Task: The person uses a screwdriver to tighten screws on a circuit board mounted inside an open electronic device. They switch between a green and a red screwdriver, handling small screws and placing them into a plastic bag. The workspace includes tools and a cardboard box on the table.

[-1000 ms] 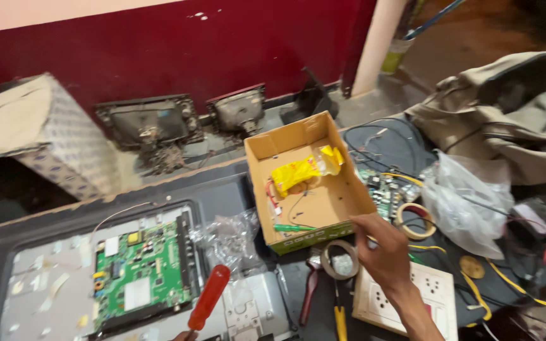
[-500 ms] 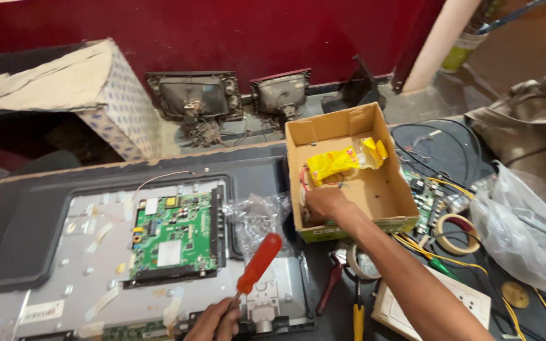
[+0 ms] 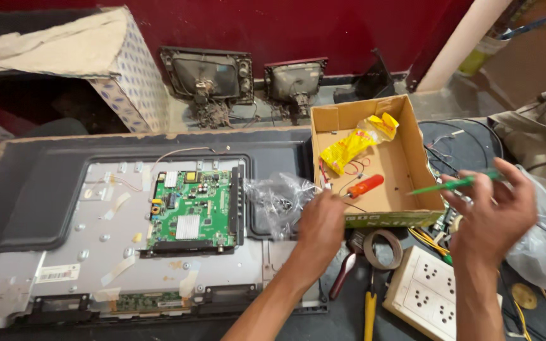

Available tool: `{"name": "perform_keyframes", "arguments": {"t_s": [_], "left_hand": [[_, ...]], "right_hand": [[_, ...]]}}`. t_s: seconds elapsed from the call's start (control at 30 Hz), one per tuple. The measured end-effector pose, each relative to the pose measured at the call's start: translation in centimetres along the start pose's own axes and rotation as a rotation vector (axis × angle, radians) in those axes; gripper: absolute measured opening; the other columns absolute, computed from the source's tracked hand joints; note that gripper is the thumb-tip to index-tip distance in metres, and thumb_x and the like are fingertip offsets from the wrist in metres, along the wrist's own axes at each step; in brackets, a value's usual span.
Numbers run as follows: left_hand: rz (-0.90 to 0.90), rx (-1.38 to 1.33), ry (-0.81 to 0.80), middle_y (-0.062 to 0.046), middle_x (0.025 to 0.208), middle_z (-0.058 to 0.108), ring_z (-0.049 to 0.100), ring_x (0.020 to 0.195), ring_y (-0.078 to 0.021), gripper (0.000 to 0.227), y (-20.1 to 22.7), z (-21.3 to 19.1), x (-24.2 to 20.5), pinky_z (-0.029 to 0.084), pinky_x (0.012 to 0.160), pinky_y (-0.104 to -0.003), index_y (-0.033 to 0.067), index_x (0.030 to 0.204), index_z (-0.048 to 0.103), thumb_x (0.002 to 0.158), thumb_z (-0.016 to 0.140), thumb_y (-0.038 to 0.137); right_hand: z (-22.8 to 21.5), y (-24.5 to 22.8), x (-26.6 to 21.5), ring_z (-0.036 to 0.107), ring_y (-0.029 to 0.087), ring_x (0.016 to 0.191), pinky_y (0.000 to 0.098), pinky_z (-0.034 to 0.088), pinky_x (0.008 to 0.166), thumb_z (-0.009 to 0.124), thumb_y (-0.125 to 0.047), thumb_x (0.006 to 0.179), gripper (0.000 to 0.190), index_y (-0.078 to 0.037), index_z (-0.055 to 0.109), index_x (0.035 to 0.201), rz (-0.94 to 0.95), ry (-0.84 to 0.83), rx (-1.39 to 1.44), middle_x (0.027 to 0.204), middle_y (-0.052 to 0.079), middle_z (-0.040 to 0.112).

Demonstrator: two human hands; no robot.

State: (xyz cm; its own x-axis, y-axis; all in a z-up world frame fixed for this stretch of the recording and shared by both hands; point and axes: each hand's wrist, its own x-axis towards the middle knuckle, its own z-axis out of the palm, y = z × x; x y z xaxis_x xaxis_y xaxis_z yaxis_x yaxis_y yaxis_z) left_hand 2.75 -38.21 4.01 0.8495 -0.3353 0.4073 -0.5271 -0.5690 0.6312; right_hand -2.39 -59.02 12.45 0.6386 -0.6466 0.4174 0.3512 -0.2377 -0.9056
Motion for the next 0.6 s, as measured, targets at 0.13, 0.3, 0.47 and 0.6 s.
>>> {"name": "perform_keyframes", "arguments": {"t_s": [0.13, 0.3, 0.47, 0.6], "left_hand": [[0.037, 0.273, -0.099, -0.023, 0.103, 0.065, 0.063, 0.101, -0.0379, 0.019, 1.2, 3.4, 2.4, 0.052, 0.087, -0.045, -0.0037, 0.087, 0.072, 0.069, 0.066, -0.002], [0.232, 0.211, -0.037, -0.02, 0.104, 0.064, 0.06, 0.106, -0.0332, 0.031, 1.6, -1.7, -1.7, 0.048, 0.092, -0.043, -0.0051, 0.105, 0.069, 0.075, 0.066, 0.0], [0.338, -0.064, 0.076, -0.018, 0.104, 0.063, 0.06, 0.111, -0.0364, 0.046, -6.1, -12.0, -12.6, 0.048, 0.097, -0.045, -0.0063, 0.113, 0.066, 0.068, 0.064, -0.001], [0.032, 0.044, 0.246, -0.018, 0.114, 0.068, 0.063, 0.113, -0.0368, 0.047, -14.7, -20.0, -19.9, 0.051, 0.1, -0.044, -0.0011, 0.119, 0.068, 0.074, 0.059, -0.009]], "right_hand": [[-1.0, -1.9, -4.7, 0.075, 0.03, 0.096, 0.0416, 0.069, 0.088, 0.057, 0.01, 0.112, 0.032, 0.005, 0.047, 0.142, 0.006, 0.084, 0.216, 0.11, 0.017, 0.07], [2.3, -4.8, -13.0, 0.072, 0.025, 0.107, 0.0397, 0.066, 0.09, 0.063, 0.016, 0.104, 0.046, 0.005, 0.045, 0.145, -0.005, 0.109, 0.195, 0.124, 0.013, 0.068], [11.0, -4.8, -24.4, 0.07, 0.027, 0.108, 0.0378, 0.065, 0.098, 0.066, 0.018, 0.11, 0.044, 0.005, 0.043, 0.145, -0.136, 0.012, 0.054, 0.122, 0.021, 0.063], [19.2, -3.9, -32.0, 0.073, 0.027, 0.109, 0.0312, 0.063, 0.083, 0.064, 0.016, 0.096, 0.046, 0.002, 0.048, 0.137, -0.126, -0.238, 0.058, 0.123, 0.02, 0.065]]}}
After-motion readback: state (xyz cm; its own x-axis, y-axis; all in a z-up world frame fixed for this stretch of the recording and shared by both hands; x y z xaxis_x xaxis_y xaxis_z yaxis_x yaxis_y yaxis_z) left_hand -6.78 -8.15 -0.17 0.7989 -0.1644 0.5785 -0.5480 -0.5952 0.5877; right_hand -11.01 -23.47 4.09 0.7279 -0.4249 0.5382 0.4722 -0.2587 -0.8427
